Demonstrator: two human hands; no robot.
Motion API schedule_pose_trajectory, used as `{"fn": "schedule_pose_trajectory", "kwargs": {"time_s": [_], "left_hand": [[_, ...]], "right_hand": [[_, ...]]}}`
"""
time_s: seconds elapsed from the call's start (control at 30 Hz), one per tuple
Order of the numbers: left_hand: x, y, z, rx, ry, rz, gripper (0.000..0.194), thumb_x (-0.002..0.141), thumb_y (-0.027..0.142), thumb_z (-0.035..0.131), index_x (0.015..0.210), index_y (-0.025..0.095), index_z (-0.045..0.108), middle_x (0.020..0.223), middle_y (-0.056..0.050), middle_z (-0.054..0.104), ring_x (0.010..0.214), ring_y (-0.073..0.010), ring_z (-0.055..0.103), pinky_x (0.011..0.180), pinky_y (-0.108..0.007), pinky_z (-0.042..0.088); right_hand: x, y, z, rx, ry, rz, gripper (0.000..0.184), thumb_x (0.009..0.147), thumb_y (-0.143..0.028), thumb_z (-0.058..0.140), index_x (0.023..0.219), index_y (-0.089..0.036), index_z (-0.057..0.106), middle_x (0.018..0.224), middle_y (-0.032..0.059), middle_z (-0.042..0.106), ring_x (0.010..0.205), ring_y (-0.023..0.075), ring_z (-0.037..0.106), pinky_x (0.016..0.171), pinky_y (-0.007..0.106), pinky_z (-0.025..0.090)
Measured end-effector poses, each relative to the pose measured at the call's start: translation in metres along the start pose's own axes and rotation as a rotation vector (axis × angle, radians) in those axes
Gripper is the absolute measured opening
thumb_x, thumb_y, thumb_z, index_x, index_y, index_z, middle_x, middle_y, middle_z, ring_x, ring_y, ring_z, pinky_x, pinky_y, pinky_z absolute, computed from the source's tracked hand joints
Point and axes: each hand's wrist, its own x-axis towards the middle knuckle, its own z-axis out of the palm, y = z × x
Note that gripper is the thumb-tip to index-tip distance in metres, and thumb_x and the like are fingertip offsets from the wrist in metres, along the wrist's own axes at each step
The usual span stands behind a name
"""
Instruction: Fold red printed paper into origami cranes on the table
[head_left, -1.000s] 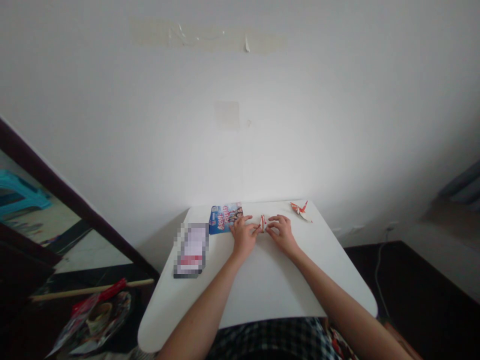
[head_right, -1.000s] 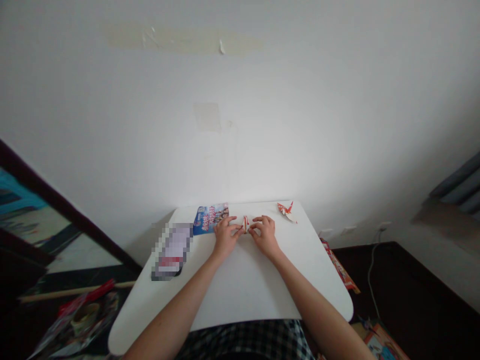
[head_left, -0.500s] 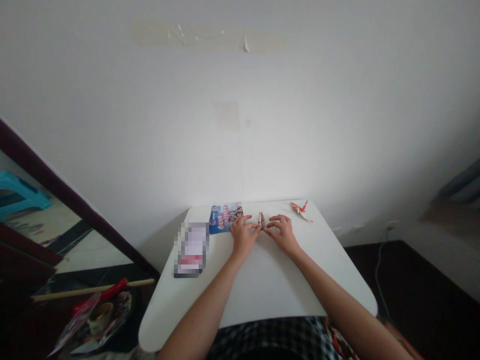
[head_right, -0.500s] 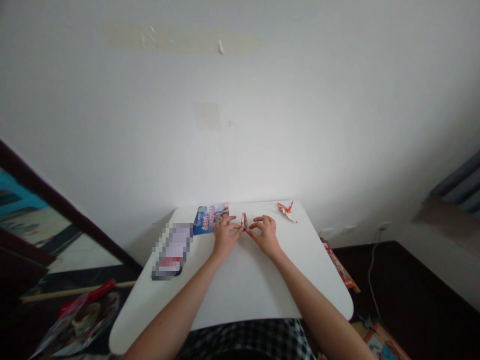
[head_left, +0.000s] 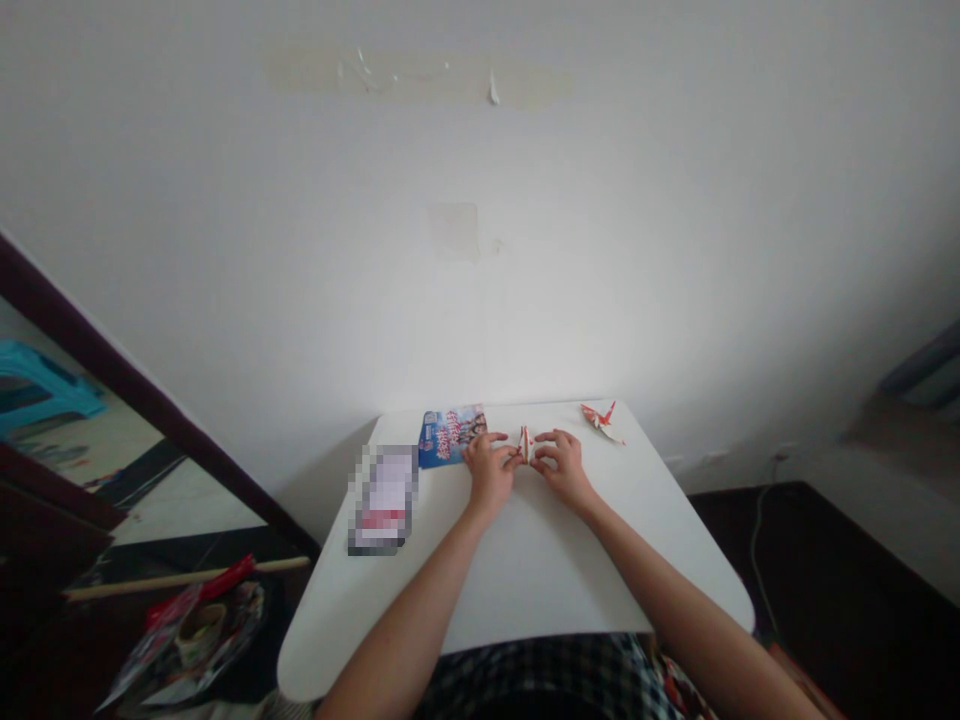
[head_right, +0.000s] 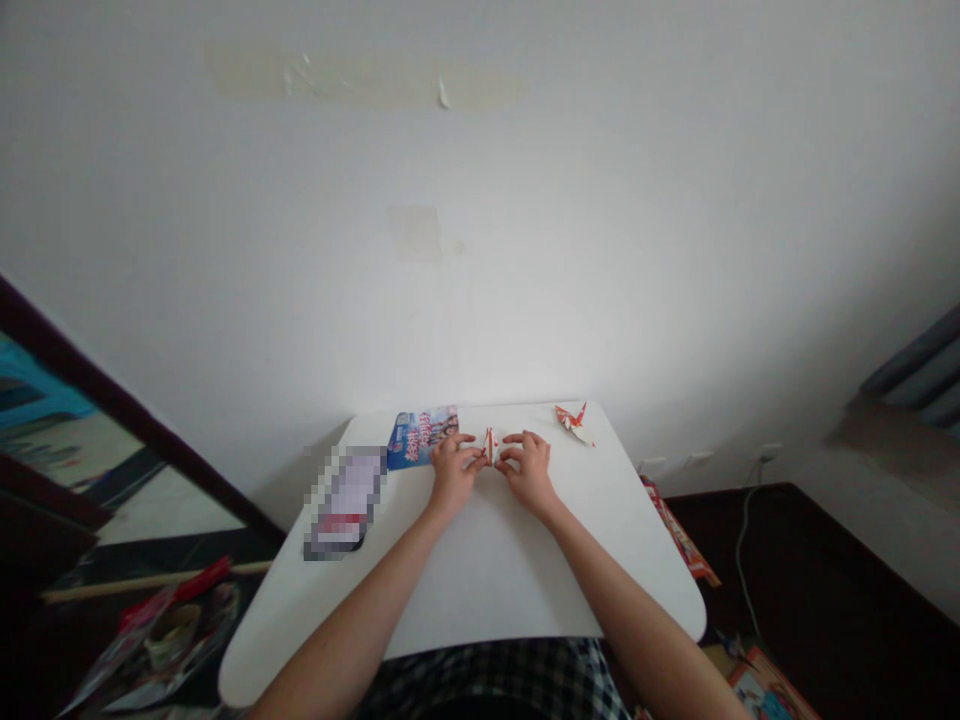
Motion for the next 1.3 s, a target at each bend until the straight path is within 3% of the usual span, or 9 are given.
{"fn": "schedule_pose_trajectory", "kwargs": {"time_s": [0.27, 0.4, 0.57, 0.77, 1.03, 1.3], "left_hand": [[0.001, 0.0, -0.001, -0.008, -0.01, -0.015, 0.007, 0.081, 0.022, 0.077, 0.077, 0.026, 0.08, 0.117, -0.006, 0.069, 0.121, -0.0273, 0.055, 0.108, -0.053, 0.039], [0.0, -0.002, -0.005, 0.022, 0.014, -0.027, 0.005, 0.082, 0.028, 0.077, 0.077, 0.027, 0.08, 0.119, -0.005, 0.068, 0.123, -0.0281, 0.052, 0.112, -0.056, 0.034], [0.001, -0.006, -0.009, 0.009, 0.025, -0.034, 0.003, 0.08, 0.028, 0.08, 0.078, 0.027, 0.081, 0.123, -0.006, 0.067, 0.128, -0.0293, 0.05, 0.113, -0.059, 0.032], [0.001, -0.006, -0.009, 0.002, -0.011, -0.047, 0.002, 0.08, 0.028, 0.08, 0.081, 0.029, 0.082, 0.129, -0.005, 0.066, 0.133, -0.0316, 0.047, 0.115, -0.068, 0.027], [-0.001, -0.001, -0.012, 0.039, -0.028, -0.048, 0.006, 0.08, 0.028, 0.08, 0.083, 0.032, 0.083, 0.135, -0.005, 0.063, 0.134, -0.0333, 0.044, 0.114, -0.067, 0.027], [-0.002, -0.001, -0.012, 0.037, -0.032, -0.061, 0.006, 0.08, 0.029, 0.079, 0.084, 0.033, 0.082, 0.135, -0.005, 0.062, 0.135, -0.0343, 0.044, 0.114, -0.065, 0.027]], "right_hand": [[0.001, -0.001, -0.003, 0.074, 0.011, 0.007, 0.007, 0.083, -0.024, 0.072, 0.077, -0.027, 0.073, 0.119, 0.0069, 0.068, 0.13, 0.0334, 0.043, 0.11, 0.058, 0.035], [0.0, 0.001, -0.005, 0.118, 0.027, 0.003, 0.009, 0.085, -0.035, 0.074, 0.08, -0.028, 0.075, 0.117, 0.0076, 0.066, 0.13, 0.0328, 0.042, 0.111, 0.056, 0.037], [0.001, 0.007, -0.007, 0.127, 0.062, -0.002, 0.022, 0.094, -0.045, 0.063, 0.088, -0.029, 0.077, 0.118, 0.0085, 0.064, 0.128, 0.0304, 0.044, 0.112, 0.054, 0.038], [0.001, 0.006, -0.009, 0.116, 0.041, -0.045, 0.021, 0.094, -0.043, 0.063, 0.101, -0.032, 0.078, 0.121, 0.0087, 0.062, 0.126, 0.0302, 0.045, 0.113, 0.055, 0.037], [0.001, 0.005, -0.007, 0.13, 0.005, -0.064, 0.013, 0.092, -0.037, 0.067, 0.092, -0.03, 0.078, 0.122, 0.007, 0.065, 0.127, 0.0296, 0.045, 0.112, 0.054, 0.038], [0.002, 0.001, -0.01, 0.145, 0.005, -0.04, 0.015, 0.089, -0.043, 0.07, 0.088, -0.029, 0.076, 0.12, 0.0076, 0.066, 0.126, 0.0303, 0.047, 0.111, 0.055, 0.038]]}}
